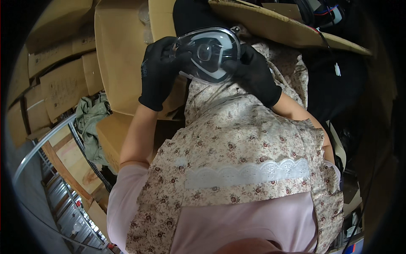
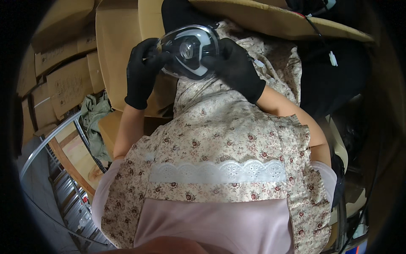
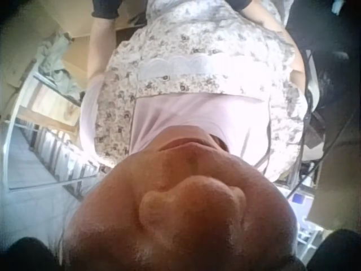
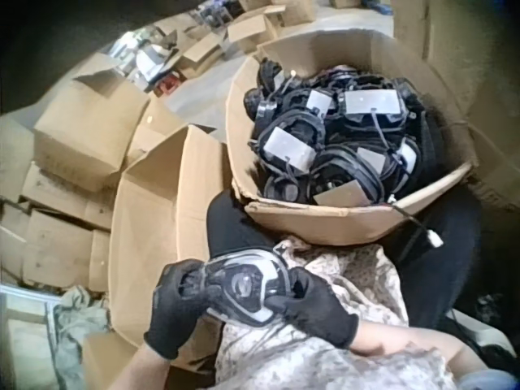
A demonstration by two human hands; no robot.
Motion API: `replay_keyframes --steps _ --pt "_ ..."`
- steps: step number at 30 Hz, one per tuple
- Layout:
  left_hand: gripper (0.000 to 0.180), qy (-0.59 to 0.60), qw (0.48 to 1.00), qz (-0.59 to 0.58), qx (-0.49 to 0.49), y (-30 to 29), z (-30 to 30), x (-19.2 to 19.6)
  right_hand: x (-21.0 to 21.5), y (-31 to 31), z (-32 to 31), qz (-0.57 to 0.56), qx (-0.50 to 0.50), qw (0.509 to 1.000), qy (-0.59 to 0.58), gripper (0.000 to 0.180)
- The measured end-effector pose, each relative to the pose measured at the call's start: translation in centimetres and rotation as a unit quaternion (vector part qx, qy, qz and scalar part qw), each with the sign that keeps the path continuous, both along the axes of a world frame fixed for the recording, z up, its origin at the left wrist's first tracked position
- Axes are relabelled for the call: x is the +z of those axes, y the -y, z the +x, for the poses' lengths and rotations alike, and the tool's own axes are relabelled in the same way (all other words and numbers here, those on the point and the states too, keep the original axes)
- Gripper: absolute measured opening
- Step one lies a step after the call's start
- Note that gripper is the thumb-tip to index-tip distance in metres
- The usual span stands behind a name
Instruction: The person sorts plastic lighting housings, plastic lens covers, and wiring harnesses by hand into different cardboard boxes.
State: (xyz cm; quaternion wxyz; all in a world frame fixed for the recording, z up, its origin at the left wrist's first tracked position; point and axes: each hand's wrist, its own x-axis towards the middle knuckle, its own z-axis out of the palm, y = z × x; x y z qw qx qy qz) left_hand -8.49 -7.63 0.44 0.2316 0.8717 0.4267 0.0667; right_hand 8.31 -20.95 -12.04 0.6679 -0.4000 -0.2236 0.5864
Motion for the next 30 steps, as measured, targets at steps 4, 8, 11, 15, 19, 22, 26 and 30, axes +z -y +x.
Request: replay_keyframes --steps 4,8,11,15,19,22,26,30 --pt "0.028 0.176 0.920 -0.306 0.167 -0.3 -0.8 -0.2 0.2 0.0 0.4 -0.034 0.009 0.997 -0.075 0.026" --pt "0.020 0.238 0.870 -0.418 0.109 -1.1 -2.7 -3.3 1.3 -0.4 1.2 -0.084 0.056 0.992 -0.079 0.024" --pt "0.029 0.134 0.968 -0.195 -0.088 -2.5 -4.1 -4.9 2.3 0.2 1.3 0.040 0.050 0.996 -0.068 0.028" --pt "0.032 0.113 0.902 -0.402 0.114 -2.7 -1.8 -2.9 0.9 -0.3 1.5 0.060 0.094 0.979 -0.168 0.031" --pt "0.034 0.146 0.861 -0.452 0.182 -2.6 -1.7 -2.6 1.0 -0.2 1.5 0.058 0.107 0.972 -0.200 0.031" --pt "0.035 0.195 0.805 -0.518 0.216 -2.6 -1.9 -3.0 0.3 -0.1 1.3 0.092 0.111 0.967 -0.211 0.030" --pt "0.037 0.196 0.784 -0.558 0.189 -2.6 -1.8 -2.8 0.6 0.2 0.9 0.059 0.105 0.968 -0.220 0.029" --pt "0.036 0.179 0.807 -0.531 0.186 -2.0 -1.2 -1.7 1.1 0.2 0.9 0.065 0.113 0.965 -0.226 0.030"
